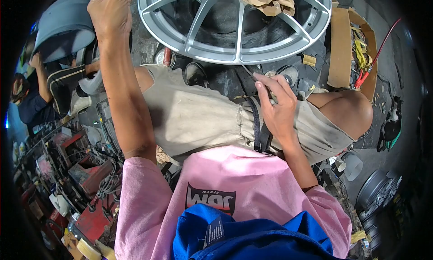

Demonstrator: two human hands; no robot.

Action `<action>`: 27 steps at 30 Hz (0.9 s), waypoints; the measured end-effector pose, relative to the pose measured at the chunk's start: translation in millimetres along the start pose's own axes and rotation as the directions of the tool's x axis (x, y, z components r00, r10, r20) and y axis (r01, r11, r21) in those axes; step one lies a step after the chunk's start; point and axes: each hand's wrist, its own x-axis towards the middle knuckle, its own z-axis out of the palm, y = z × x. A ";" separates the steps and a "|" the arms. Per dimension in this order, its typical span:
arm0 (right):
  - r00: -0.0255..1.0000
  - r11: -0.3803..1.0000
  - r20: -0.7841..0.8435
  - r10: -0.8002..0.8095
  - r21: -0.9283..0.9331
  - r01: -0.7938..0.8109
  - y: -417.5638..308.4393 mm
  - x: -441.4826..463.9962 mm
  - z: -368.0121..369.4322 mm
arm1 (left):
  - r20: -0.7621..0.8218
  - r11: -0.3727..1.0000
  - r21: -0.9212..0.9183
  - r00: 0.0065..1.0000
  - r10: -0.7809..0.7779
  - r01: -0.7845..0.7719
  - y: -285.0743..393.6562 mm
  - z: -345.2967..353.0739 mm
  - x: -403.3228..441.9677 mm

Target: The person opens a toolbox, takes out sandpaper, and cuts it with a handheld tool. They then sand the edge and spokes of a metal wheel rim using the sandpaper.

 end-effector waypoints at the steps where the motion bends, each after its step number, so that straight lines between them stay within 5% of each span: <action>1: 0.999 0.999 -0.008 0.040 0.032 -0.040 0.4 -1.5 -0.9 | -0.001 1.000 0.000 1.000 0.004 -0.004 1.9 -1.2 -1.3; 22: 0.984 0.987 0.075 0.159 0.026 -0.162 2.4 5.5 -1.1 | 0.015 0.999 -0.010 0.999 -0.034 0.034 -13.1 -5.3 10.5; 25: 0.996 0.997 0.048 0.077 0.013 -0.078 5.0 6.6 1.9 | -0.093 0.846 -0.503 0.961 -0.259 0.180 -26.3 -8.5 19.2; 27: 0.996 0.996 0.032 0.089 0.030 -0.090 4.7 7.3 2.4 | 0.031 1.000 0.007 0.999 -0.029 0.029 -6.7 -1.2 10.2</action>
